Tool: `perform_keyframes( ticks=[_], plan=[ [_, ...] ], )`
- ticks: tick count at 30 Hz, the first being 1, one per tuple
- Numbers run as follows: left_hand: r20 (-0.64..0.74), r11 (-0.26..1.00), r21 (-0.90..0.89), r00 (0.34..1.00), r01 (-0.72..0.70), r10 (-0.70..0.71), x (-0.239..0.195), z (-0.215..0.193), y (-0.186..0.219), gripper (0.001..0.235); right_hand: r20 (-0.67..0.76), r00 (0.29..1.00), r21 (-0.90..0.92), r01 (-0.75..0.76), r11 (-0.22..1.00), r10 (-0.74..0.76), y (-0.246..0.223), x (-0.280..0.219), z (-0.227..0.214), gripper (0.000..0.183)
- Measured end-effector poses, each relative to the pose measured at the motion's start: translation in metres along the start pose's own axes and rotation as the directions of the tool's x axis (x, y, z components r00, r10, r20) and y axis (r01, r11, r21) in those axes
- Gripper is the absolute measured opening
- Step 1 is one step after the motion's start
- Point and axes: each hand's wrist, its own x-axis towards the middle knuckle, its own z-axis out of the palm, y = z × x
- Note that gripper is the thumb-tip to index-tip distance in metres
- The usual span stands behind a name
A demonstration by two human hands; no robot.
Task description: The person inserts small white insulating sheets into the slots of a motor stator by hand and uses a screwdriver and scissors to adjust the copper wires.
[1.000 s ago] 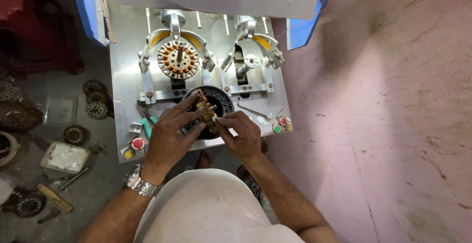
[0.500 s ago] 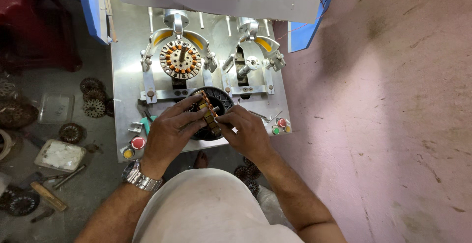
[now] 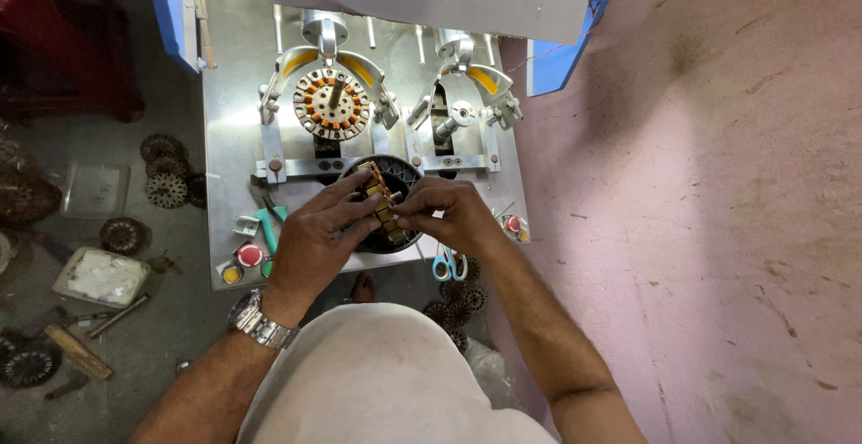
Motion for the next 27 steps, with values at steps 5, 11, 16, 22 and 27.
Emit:
perform_keyframes(
  ticks=[5,11,16,22,27],
  plan=[
    [-0.047,0.965,-0.174,0.977,0.197,-0.208,-0.016,0.011,0.01,0.035,-0.044,0.999,-0.055,0.023,0.998,-0.025,0.005,-0.007,0.0,0.017],
    [-0.021,0.908,-0.216,0.928,0.358,-0.371,-0.016,0.017,0.009,0.028,-0.023,0.994,-0.024,0.11,0.994,-0.111,0.007,-0.002,-0.001,0.012],
    [-0.035,0.924,-0.167,0.935,0.343,-0.353,-0.015,0.017,0.008,0.021,0.032,0.995,-0.03,0.093,0.995,-0.092,0.008,0.008,0.002,0.01],
    [-0.03,0.892,-0.228,0.913,0.39,-0.407,-0.019,0.021,0.007,0.023,0.111,0.993,0.109,0.035,0.993,-0.047,0.02,0.008,-0.007,0.016],
    [-0.013,0.843,-0.336,0.893,0.42,-0.45,-0.018,0.023,0.007,0.021,0.15,0.988,0.238,0.01,0.971,-0.046,0.037,0.016,-0.013,0.015]
  ],
)
